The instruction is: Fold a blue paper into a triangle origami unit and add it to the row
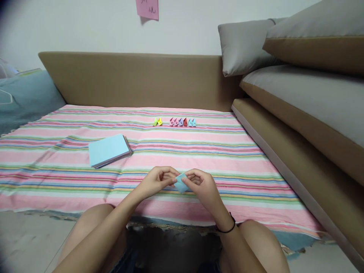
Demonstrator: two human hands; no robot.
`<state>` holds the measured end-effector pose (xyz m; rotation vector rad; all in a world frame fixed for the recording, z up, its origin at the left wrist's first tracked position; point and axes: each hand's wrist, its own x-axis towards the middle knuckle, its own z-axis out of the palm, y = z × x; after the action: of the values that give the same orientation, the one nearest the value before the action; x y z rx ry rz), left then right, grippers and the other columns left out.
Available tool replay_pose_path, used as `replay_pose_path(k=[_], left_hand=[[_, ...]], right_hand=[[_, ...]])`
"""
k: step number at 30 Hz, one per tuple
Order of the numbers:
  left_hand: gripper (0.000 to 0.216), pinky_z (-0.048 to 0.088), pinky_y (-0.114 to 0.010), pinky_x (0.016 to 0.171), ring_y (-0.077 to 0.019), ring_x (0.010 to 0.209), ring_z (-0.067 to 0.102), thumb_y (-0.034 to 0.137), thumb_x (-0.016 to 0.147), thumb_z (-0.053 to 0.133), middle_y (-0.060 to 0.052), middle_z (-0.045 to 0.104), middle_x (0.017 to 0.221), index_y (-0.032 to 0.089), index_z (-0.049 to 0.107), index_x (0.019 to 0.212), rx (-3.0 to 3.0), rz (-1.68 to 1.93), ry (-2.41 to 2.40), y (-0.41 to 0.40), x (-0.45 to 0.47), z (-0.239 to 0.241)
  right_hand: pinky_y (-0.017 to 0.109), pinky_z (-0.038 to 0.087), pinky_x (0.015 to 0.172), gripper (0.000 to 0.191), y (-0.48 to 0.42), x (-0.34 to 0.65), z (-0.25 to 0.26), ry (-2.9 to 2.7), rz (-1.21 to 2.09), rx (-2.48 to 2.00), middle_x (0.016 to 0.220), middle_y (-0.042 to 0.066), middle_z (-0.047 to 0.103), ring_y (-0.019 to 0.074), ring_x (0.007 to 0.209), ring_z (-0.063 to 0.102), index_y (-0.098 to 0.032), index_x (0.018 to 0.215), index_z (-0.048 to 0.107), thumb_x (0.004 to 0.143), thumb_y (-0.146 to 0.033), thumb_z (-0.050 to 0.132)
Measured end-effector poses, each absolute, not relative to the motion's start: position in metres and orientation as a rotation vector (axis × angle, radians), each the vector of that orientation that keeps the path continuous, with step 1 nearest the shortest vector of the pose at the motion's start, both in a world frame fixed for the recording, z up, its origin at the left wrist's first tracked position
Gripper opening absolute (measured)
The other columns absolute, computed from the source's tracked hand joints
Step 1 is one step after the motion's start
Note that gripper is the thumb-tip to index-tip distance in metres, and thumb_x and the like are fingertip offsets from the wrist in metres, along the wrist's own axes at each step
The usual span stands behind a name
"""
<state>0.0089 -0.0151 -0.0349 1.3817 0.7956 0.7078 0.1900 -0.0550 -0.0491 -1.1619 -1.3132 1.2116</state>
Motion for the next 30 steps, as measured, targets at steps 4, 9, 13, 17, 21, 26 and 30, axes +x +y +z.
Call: replay_pose_path(k=[4, 9, 13, 17, 21, 26, 30], left_hand=[[0.021, 0.050, -0.025, 0.068, -0.0170, 0.074, 0.065, 0.029, 0.070, 0.073, -0.006, 0.071, 0.078, 0.015, 0.070, 0.086, 1.684, 0.935, 0.877, -0.019, 0.015, -0.040], [0.006, 0.049, -0.026, 0.072, -0.0165, 0.077, 0.062, 0.022, 0.071, 0.072, -0.006, 0.067, 0.077, 0.016, 0.072, 0.073, 1.823, 1.157, 0.805, -0.020, 0.018, -0.038], [0.006, 0.045, -0.026, 0.069, -0.0145, 0.073, 0.058, 0.015, 0.073, 0.069, -0.004, 0.062, 0.072, 0.016, 0.069, 0.067, 1.840, 1.192, 0.825, -0.018, 0.019, -0.036], [0.006, 0.045, -0.025, 0.067, -0.0141, 0.072, 0.057, 0.017, 0.072, 0.068, -0.004, 0.063, 0.073, 0.016, 0.068, 0.067, 1.693, 1.237, 0.851, -0.016, 0.018, -0.034], [0.012, 0.046, -0.022, 0.056, -0.0119, 0.063, 0.059, 0.027, 0.072, 0.070, -0.004, 0.066, 0.077, 0.015, 0.068, 0.074, 1.377, 1.155, 0.837, -0.015, 0.017, -0.037], [0.029, 0.051, -0.024, 0.072, -0.0142, 0.078, 0.064, 0.031, 0.065, 0.077, -0.006, 0.070, 0.091, 0.015, 0.069, 0.088, 1.034, 1.128, 0.815, -0.019, 0.021, -0.043], [0.030, 0.049, -0.020, 0.065, -0.0094, 0.064, 0.061, 0.036, 0.065, 0.077, -0.003, 0.068, 0.072, 0.013, 0.071, 0.083, 0.825, 1.001, 0.795, -0.024, 0.026, -0.045]], right_hand=[[0.026, 0.048, 0.061, 0.011, -0.057, 0.184, -0.048, -1.501, 0.871, -1.200, 0.074, 0.003, 0.065, 0.0154, 0.068, 0.061, -0.019, 0.077, 0.070, 0.075, -0.030, 0.068], [0.025, 0.049, 0.059, 0.009, -0.060, 0.183, -0.045, -1.541, 0.796, -1.215, 0.072, 0.003, 0.066, 0.0149, 0.065, 0.062, -0.019, 0.074, 0.070, 0.076, -0.028, 0.068], [0.026, 0.051, 0.062, 0.009, -0.060, 0.180, -0.045, -1.548, 0.777, -1.208, 0.074, 0.003, 0.066, 0.0154, 0.067, 0.062, -0.019, 0.077, 0.068, 0.077, -0.028, 0.068], [0.028, 0.050, 0.071, 0.007, -0.059, 0.179, -0.043, -1.628, 0.624, -1.154, 0.082, 0.003, 0.065, 0.0157, 0.077, 0.062, -0.020, 0.085, 0.065, 0.079, -0.019, 0.064], [0.028, 0.049, 0.071, 0.014, -0.061, 0.181, -0.044, -1.695, 0.384, -1.082, 0.084, 0.003, 0.063, 0.0158, 0.080, 0.060, -0.020, 0.088, 0.065, 0.081, -0.010, 0.058], [0.032, 0.049, 0.073, 0.033, -0.064, 0.184, -0.050, -1.884, 0.043, -0.989, 0.091, 0.007, 0.060, 0.0182, 0.087, 0.057, -0.022, 0.107, 0.063, 0.083, -0.004, 0.053], [0.037, 0.048, 0.076, 0.038, -0.063, 0.184, -0.053, -2.031, -0.133, -1.001, 0.093, 0.008, 0.061, 0.0215, 0.090, 0.055, -0.024, 0.117, 0.060, 0.084, -0.006, 0.053]])
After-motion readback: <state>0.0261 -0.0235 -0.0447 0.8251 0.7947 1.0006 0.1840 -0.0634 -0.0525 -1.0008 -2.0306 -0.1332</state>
